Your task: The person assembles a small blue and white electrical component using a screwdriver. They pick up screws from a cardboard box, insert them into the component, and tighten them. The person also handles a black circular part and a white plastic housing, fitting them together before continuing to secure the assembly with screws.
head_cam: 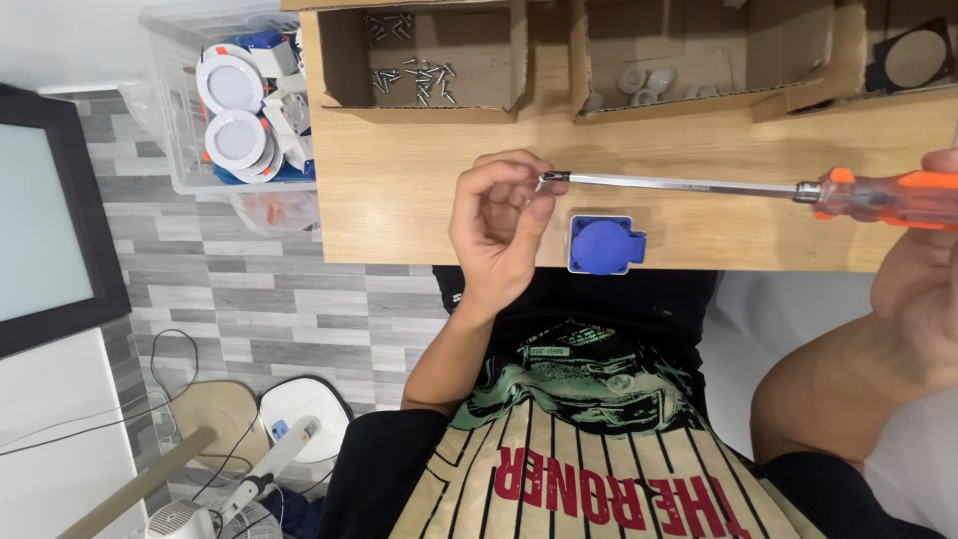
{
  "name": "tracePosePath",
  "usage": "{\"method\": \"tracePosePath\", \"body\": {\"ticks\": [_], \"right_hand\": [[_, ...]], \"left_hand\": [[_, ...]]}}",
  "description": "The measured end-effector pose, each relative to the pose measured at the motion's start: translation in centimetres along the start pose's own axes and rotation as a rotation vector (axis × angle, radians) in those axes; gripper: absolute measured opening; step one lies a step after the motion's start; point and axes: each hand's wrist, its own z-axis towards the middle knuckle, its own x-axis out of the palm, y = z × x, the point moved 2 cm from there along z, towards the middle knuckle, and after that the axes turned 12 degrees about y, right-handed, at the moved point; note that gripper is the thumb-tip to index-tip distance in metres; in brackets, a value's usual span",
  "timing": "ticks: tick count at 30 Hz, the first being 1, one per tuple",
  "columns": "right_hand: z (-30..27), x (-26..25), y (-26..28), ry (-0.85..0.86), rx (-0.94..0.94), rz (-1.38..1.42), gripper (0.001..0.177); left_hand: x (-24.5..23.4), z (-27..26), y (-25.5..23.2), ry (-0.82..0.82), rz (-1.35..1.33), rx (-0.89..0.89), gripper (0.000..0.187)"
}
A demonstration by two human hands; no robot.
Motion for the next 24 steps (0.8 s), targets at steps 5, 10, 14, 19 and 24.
{"method": "tracePosePath", "body": {"ticks": [5,10,14,19,24], "right_hand": [[-0.5,-0.4,0.5,-0.06,0.103,-0.024,0.06],[-1.1,-0.8,0.1,-0.08,0.138,0.034,0.063],[-1.4,-1.5,-0.3,-0.01,0.047,-0.007,0.073],[-2.4,-2.6,0.0,0.114,0.078,0.091,0.075],[-2.7,-3.1,0.1,0.02,0.158,-0.066,0.101]], "left_hand": [[0.9,0.0,0.0,0.005,0.012,-0.047,0.017],[0.8,-0.2,-0.2,0.019,0.117,-0.053,0.014],[0.7,-0.2,-0.8,0.05,0.166,-0.024,0.014],[0.6,-0.6,-0.9,0.088,0.27,-0.009,0.012],[1.1,-0.9,-1.6,0.088,0.335,0.038,0.012]]}}
